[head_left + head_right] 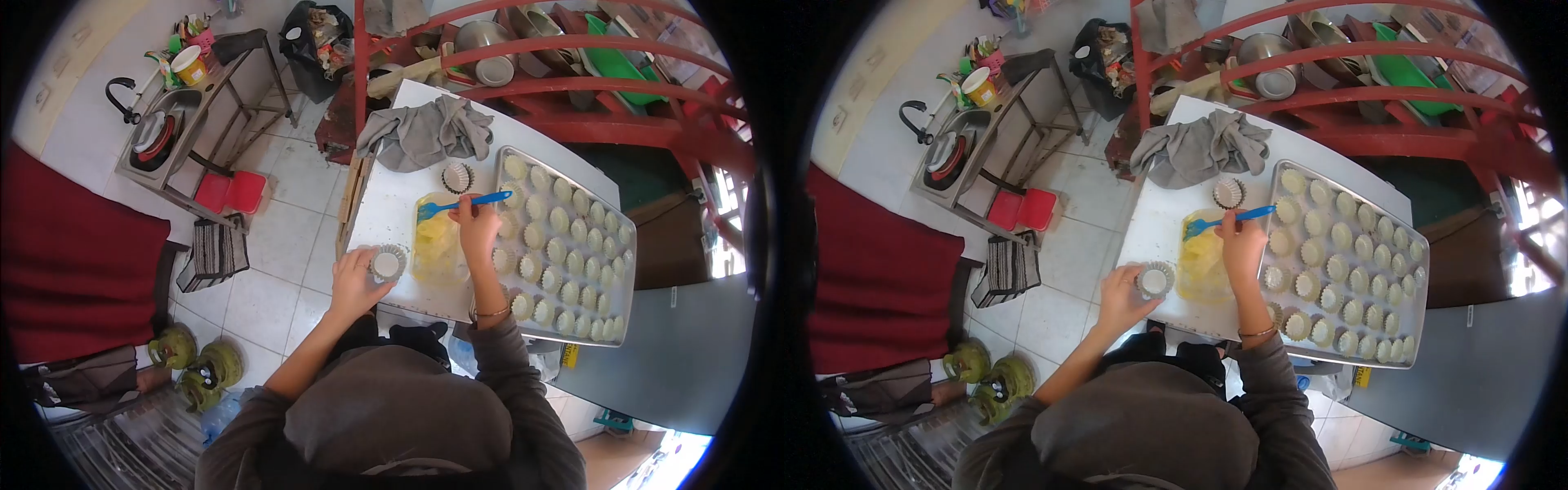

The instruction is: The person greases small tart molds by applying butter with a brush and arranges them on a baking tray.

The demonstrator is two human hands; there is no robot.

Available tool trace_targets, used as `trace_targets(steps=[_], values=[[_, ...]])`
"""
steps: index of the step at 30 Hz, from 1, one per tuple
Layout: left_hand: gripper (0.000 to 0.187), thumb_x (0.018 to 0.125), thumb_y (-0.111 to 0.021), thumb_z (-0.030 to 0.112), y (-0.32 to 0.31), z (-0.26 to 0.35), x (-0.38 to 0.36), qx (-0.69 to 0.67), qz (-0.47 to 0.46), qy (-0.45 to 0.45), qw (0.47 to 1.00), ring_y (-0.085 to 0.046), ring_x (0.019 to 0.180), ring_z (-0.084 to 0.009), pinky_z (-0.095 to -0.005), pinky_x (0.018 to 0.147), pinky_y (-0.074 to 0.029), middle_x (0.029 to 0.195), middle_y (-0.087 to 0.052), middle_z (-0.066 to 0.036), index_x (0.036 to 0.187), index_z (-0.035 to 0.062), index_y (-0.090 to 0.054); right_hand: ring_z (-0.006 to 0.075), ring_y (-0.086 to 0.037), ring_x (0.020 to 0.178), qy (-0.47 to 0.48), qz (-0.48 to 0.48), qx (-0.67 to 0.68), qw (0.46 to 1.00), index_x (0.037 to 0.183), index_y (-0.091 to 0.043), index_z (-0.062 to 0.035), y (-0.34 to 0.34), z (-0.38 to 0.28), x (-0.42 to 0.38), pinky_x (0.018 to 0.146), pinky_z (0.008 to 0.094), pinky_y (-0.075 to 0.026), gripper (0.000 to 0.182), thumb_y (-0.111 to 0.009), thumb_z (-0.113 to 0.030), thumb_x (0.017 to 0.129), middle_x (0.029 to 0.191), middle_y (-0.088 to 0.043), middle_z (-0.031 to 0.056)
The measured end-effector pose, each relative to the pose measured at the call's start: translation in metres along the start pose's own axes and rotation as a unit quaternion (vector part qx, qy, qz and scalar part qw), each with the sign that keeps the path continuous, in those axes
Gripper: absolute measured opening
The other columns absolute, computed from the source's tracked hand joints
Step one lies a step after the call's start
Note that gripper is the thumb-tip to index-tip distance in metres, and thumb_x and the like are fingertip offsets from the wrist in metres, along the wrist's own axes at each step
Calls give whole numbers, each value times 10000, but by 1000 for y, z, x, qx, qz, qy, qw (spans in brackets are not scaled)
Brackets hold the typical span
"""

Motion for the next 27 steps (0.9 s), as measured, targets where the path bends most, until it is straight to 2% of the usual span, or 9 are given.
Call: trace_targets(steps=[4, 5, 8, 11, 14, 18, 21, 24, 27], values=[[553, 562, -812, 172, 1, -2, 3, -25, -9, 15, 1000, -570, 919, -273, -393, 764, -433, 1019, -597, -116, 1032, 49, -549, 231, -639, 672, -181, 6, 259, 949, 896, -552, 122, 6, 47, 3, 660, 301, -586, 188, -548, -65, 873, 770, -601, 158], [538, 566, -807, 167, 0, -4, 3, -30, -17, 29, 999, -571, 930, -267, -383, 771, -434, 1021, -595, -115, 1023, 50, -550, 251, -640, 732, -206, 3, 282, 937, 922, -535, 132, 8, 63, 6, 694, 326, -590, 204, -558, -62, 861, 827, -586, 177], [563, 576, -812, 145, -6, -14, 2, -72, -36, 56, 995, -572, 963, -237, -357, 793, -446, 1052, -582, -109, 1051, 55, -524, 247, -638, 774, -251, 5, 335, 908, 945, -535, 119, 16, 65, 3, 735, 339, -580, 192, -540, -60, 877, 818, -586, 154], [625, 594, -822, 113, -13, -28, -3, -186, -34, 85, 978, -568, 995, -210, -334, 803, -465, 1098, -560, -100, 1112, 63, -475, 244, -637, 808, -181, -30, 327, 927, 955, -545, 95, 31, 40, 4, 760, 350, -572, 177, -529, -74, 904, 849, -598, 159], [669, 617, -816, 61, -8, -22, 2, -268, -54, 109, 956, -553, 1036, -201, -331, 825, -473, 1153, -528, -102, 1162, 66, -427, 238, -643, 789, -172, -49, 375, 910, 977, -557, 74, 41, -1, -9, 750, 336, -570, 191, -526, -108, 928, 889, -611, 159], [661, 611, -818, 59, 10, 15, 26, -391, -71, 113, 911, -546, 1050, -196, -326, 866, -469, 1201, -499, -113, 1156, 47, -444, 227, -649, 775, -33, -132, 289, 948, 980, -572, 66, 48, -76, -36, 747, 317, -562, 196, -524, -119, 935, 914, -621, 149], [669, 627, -797, -3, 21, 54, 42, -499, -76, 50, 862, -516, 1123, -202, -338, 963, -423, 1231, -485, -127, 1181, 34, -425, 218, -653, 779, 56, -191, 212, 957, 963, -580, 70, 44, -127, -63, 738, 297, -548, 150, -521, -63, 926, 916, -625, 138], [742, 611, -804, -30, 21, 70, 45, -542, -98, -29, 834, -497, 1164, -240, -348, 971, -415, 1256, -469, -150, 1226, 36, -394, 208, -654, 796, 118, -220, 130, 960, 942, -589, 72, 45, -154, -80, 720, 284, -528, 108, -525, -8, 907, 920, -627, 133], [780, 622, -819, 14, 3, 66, 41, -633, -127, 21, 763, -490, 1172, -245, -368, 985, -412, 1247, -484, -139, 1264, 28, -375, 202, -652, 805, 164, -213, 82, 960, 929, -597, 66, 55, -168, -90, 703, 274, -511, 88, -534, 19, 888, 919, -631, 129]])
Point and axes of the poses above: each hand's wrist, its own x-axis towards the middle knuckle, its own y-axis out of the back of the hand, z = x × y, the point moved 10 cm from there along x, towards the middle knuckle
